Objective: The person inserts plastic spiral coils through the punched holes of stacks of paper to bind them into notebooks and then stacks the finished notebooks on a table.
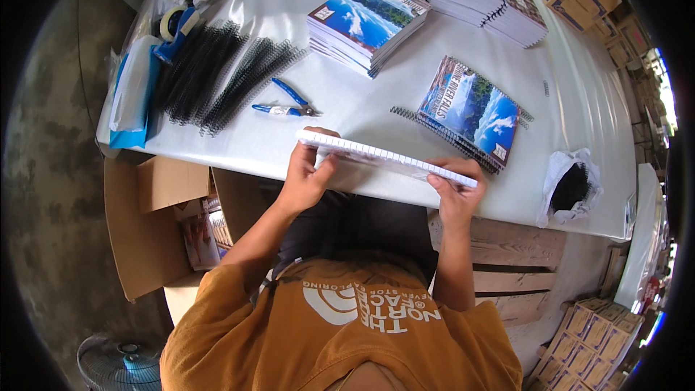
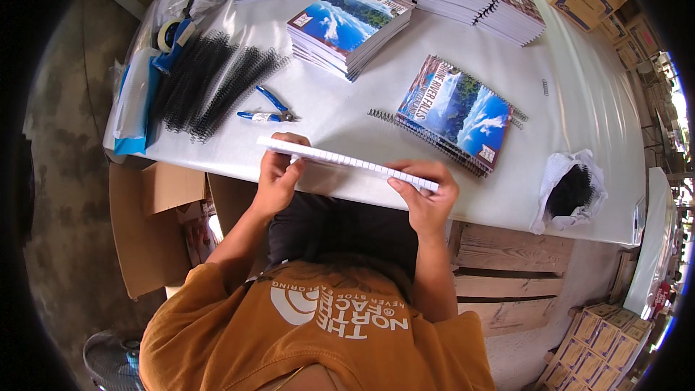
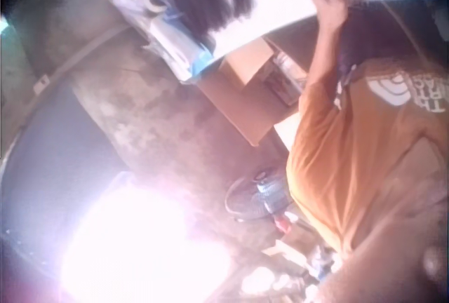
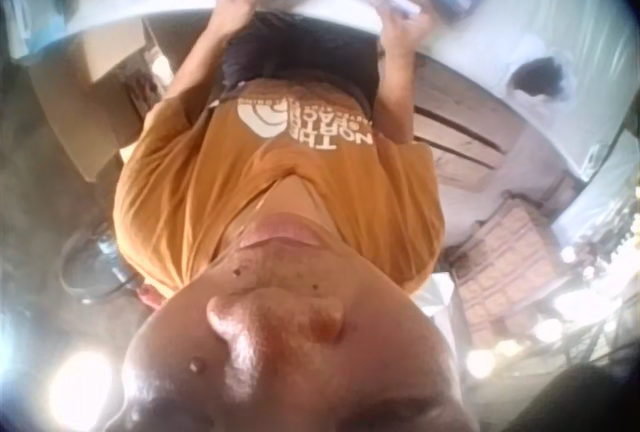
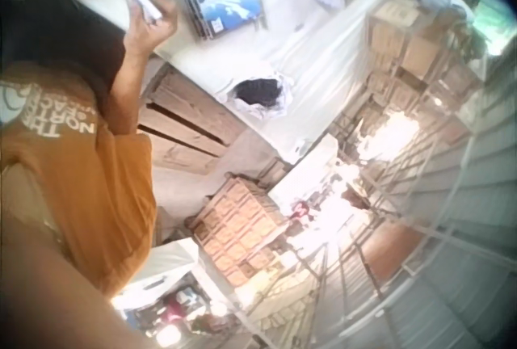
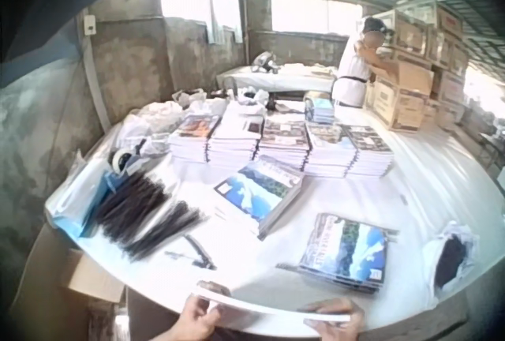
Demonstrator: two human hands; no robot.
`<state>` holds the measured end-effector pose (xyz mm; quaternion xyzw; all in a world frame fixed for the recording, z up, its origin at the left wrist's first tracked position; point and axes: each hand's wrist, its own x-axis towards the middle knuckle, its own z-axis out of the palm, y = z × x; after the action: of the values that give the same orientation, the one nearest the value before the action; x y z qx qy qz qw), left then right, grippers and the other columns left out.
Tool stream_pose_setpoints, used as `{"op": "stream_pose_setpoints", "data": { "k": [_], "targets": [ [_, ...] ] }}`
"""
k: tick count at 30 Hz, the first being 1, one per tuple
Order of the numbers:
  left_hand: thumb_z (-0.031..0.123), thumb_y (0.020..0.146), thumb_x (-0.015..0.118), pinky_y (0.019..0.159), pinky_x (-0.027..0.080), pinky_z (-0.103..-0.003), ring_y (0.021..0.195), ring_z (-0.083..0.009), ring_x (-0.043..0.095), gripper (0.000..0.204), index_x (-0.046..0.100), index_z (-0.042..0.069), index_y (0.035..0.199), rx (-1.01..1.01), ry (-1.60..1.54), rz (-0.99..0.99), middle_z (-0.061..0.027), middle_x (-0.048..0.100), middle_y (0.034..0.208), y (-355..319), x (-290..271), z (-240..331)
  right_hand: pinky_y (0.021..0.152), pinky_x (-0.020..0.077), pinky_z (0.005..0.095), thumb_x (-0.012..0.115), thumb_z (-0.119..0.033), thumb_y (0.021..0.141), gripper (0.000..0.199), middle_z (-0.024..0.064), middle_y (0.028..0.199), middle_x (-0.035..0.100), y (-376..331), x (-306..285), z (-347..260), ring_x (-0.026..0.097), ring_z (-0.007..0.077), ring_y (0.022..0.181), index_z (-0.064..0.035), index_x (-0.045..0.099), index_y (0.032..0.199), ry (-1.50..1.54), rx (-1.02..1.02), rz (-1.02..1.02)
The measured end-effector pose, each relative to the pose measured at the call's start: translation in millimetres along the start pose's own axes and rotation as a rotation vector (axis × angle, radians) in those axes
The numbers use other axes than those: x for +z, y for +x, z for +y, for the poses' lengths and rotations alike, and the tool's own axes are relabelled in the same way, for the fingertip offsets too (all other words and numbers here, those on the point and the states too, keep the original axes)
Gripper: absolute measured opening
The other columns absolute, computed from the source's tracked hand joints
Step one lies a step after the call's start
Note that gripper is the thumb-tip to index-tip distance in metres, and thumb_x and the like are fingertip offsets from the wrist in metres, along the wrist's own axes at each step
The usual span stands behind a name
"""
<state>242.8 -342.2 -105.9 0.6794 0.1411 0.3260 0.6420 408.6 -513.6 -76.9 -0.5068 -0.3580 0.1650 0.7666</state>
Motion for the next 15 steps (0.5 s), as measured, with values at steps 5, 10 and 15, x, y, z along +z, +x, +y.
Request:
{"op": "stream_pose_setpoints", "data": {
  "k": [5, 10, 15],
  "targets": [
    [-0.003, 0.063, 0.063, 0.092, 0.037, -0.043, 0.104, -0.0386, 0.048, 0.045, 0.052, 0.001, 0.107, 0.150, 1.037, -0.031, -0.0188, 0.054, 0.106, 27.4, -33.1, -1.2, 0.073, 0.0474, 0.0250, 0.068, 0.004, 0.074, 0.033, 0.0121, 0.091, 0.066, -8.0, -23.9, 25.1, 0.061, 0.0149, 0.082, -0.0002, 0.057, 0.105, -0.179, 0.140, -0.193],
    [0.045, 0.089, 0.042, 0.080, 0.044, -0.044, 0.096, -0.0339, 0.054, 0.045, 0.054, 0.006, 0.109, -0.146, 1.799, 0.464, -0.0153, 0.057, 0.100, 99.1, -139.9, -2.9, 0.078, 0.0463, 0.0246, 0.067, -0.001, 0.078, 0.038, 0.0107, 0.099, 0.065, -3.4, -17.9, 19.5, 0.060, 0.0140, 0.088, -0.0002, 0.057, 0.115, -0.108, 0.123, -0.200],
    [0.040, 0.087, 0.048, 0.073, 0.047, -0.045, 0.085, -0.0321, 0.059, 0.033, 0.063, 0.011, 0.092, -0.083, 1.739, 0.580, -0.0110, 0.060, 0.091, 110.0, -180.9, -3.2, 0.082, 0.0451, 0.0240, 0.065, -0.002, 0.080, 0.035, 0.0122, 0.106, 0.063, 5.9, -14.1, 3.8, 0.059, 0.0125, 0.092, 0.0012, 0.058, 0.114, -0.063, 0.068, -0.269]
  ]
}}
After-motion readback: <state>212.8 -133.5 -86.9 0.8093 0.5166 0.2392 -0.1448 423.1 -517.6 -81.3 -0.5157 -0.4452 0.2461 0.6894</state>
